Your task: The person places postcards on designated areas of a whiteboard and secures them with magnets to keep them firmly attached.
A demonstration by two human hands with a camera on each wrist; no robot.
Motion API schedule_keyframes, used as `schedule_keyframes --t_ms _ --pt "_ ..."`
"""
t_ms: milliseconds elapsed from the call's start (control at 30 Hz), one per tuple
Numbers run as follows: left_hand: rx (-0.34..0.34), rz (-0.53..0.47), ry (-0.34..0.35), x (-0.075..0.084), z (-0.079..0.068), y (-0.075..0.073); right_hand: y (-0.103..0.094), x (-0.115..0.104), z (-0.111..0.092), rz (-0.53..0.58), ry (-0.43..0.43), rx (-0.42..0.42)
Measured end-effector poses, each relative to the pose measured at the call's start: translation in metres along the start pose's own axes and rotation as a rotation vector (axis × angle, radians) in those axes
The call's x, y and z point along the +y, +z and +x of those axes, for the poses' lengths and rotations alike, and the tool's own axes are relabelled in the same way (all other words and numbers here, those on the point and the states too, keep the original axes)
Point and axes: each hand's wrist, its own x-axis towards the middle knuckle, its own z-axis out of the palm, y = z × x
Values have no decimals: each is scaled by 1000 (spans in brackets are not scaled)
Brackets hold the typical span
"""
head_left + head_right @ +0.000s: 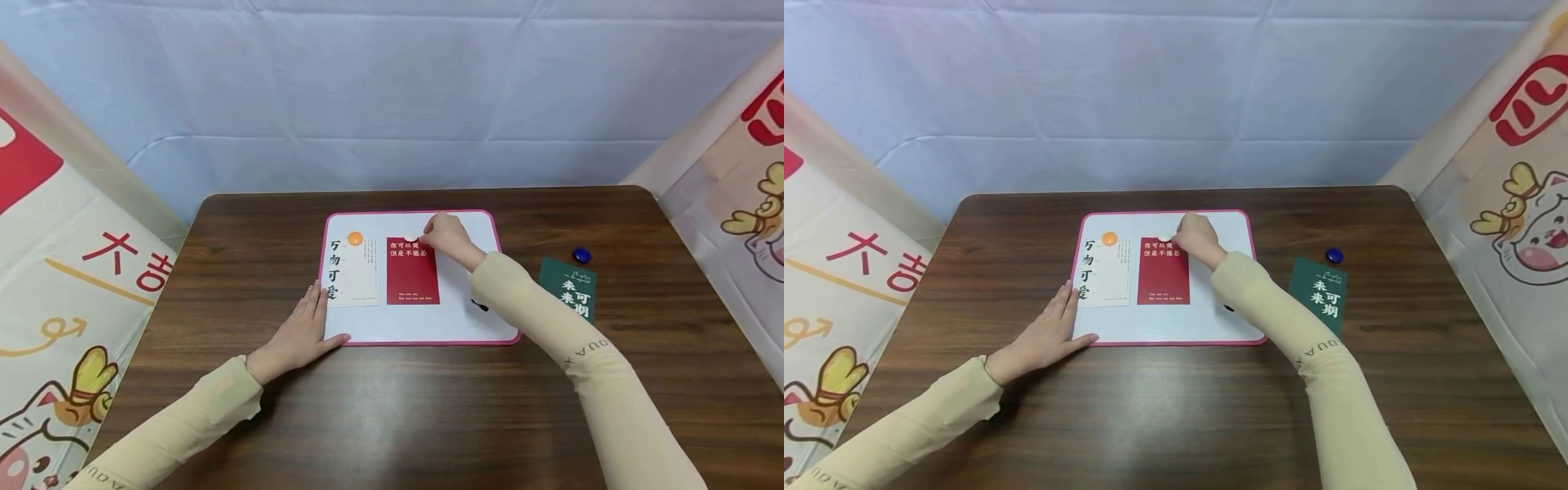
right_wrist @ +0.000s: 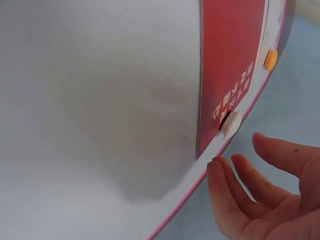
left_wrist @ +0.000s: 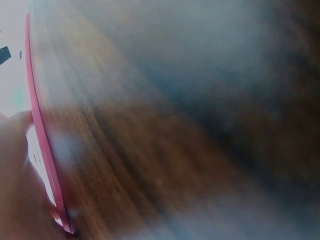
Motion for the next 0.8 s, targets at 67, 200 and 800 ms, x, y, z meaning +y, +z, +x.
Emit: schedule_keyframes --t_ms 67,200,800 --pt "0 -3 0 0 0 0 -3 0 -4 -32 -8 -5" --pt "-3 -7 -5 0 -1 -1 -8 5 -10 -81 -24 -17" --pt "-16 -5 -7 2 -1 -2 -31 38 -28 -178 -65 -43"
